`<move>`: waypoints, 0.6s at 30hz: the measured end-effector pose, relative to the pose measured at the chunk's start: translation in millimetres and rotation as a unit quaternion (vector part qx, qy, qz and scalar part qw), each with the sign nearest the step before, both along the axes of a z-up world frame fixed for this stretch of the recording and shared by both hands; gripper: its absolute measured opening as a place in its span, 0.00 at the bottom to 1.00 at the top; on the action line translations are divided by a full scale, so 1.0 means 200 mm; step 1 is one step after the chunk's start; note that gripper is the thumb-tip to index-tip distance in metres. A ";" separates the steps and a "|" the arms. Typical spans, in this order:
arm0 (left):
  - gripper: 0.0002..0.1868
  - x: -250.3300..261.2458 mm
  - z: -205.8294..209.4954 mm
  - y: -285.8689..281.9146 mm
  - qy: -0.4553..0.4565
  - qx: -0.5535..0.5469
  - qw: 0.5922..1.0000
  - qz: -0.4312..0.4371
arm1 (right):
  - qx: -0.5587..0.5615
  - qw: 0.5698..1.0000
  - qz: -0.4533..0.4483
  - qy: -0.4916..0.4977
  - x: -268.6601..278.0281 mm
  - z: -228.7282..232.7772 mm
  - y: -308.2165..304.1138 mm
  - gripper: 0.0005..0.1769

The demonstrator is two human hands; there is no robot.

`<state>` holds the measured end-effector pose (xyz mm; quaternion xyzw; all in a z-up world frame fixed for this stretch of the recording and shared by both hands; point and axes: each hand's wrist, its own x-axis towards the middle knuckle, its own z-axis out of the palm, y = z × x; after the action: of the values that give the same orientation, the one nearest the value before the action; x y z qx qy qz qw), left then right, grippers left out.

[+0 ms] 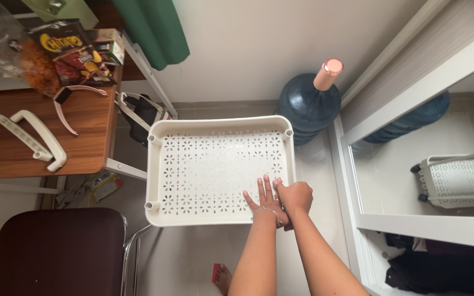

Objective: The person assembles a white plastic three-tier storage rack by inserting vertical poles into the trays and attaching side handles. The person stacks the trays onto the poles and secures the handles to complete the structure.

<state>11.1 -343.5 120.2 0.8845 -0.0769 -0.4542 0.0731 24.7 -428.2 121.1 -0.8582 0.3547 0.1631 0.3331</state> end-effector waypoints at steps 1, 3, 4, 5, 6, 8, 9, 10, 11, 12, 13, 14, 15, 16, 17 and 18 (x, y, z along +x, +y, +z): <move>0.72 0.00 0.01 0.00 -0.007 -0.003 1.000 0.001 | -0.007 1.000 0.003 -0.004 0.01 0.01 0.00 0.28; 0.74 0.01 0.02 -0.01 -0.007 -0.011 1.000 0.002 | -0.017 1.000 0.001 0.002 0.03 0.02 -0.01 0.29; 0.75 0.01 0.02 -0.01 0.003 -0.012 1.000 0.003 | -0.020 1.000 0.001 0.008 0.01 0.02 0.00 0.30; 0.75 -0.01 0.02 0.00 0.013 -0.014 1.000 0.004 | -0.008 1.000 -0.012 0.017 -0.01 0.01 0.00 0.30; 0.77 -0.02 0.02 0.01 0.009 -0.023 1.000 0.006 | 0.004 0.999 -0.025 0.023 0.00 0.02 0.00 0.30; 0.79 -0.02 0.00 0.04 0.002 -0.041 0.999 0.011 | -0.019 0.999 -0.032 0.020 0.00 0.02 -0.01 0.30; 0.74 -0.01 -0.03 0.07 -0.010 -0.074 0.997 0.009 | -0.054 0.998 -0.027 0.010 -0.01 0.01 -0.02 0.32; 0.69 0.00 -0.06 0.12 -0.020 -0.105 0.994 0.012 | -0.085 0.996 -0.016 0.003 -0.02 0.00 0.00 0.35; 0.64 0.00 -0.09 0.18 -0.030 -0.135 0.990 0.014 | -0.146 0.986 -0.001 -0.078 -0.05 -0.02 -0.01 0.39; 0.50 0.01 -0.13 0.28 -0.073 -0.177 0.979 0.068 | -0.201 0.967 0.016 -0.157 -0.08 -0.04 0.03 0.46; 0.36 0.04 -0.16 0.40 -0.117 -0.216 0.962 0.122 | -0.285 0.933 0.082 -0.203 -0.11 -0.06 0.07 0.45; 0.27 0.06 -0.18 0.47 -0.164 -0.255 0.937 0.173 | -0.368 0.884 0.142 -0.249 -0.12 -0.08 0.08 0.43; 0.22 0.06 -0.19 0.57 -0.247 -0.228 0.918 0.209 | -0.377 0.865 0.185 -0.275 -0.10 -0.12 0.14 0.39; 0.18 0.07 -0.19 0.71 -0.328 -0.202 0.891 0.240 | -0.387 0.842 0.226 -0.299 -0.07 -0.15 0.23 0.35; 0.15 0.07 -0.17 0.83 -0.395 -0.161 0.868 0.253 | -0.395 0.818 0.266 -0.323 -0.04 -0.18 0.29 0.32; 0.13 0.05 -0.14 0.96 -0.459 -0.114 0.840 0.266 | -0.303 0.858 0.304 -0.282 -0.02 -0.21 0.40 0.23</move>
<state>21.3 -151.0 91.3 0.9636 0.0848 0.0531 0.2477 19.9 -349.2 79.4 -0.9912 -0.0005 -0.1080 0.0763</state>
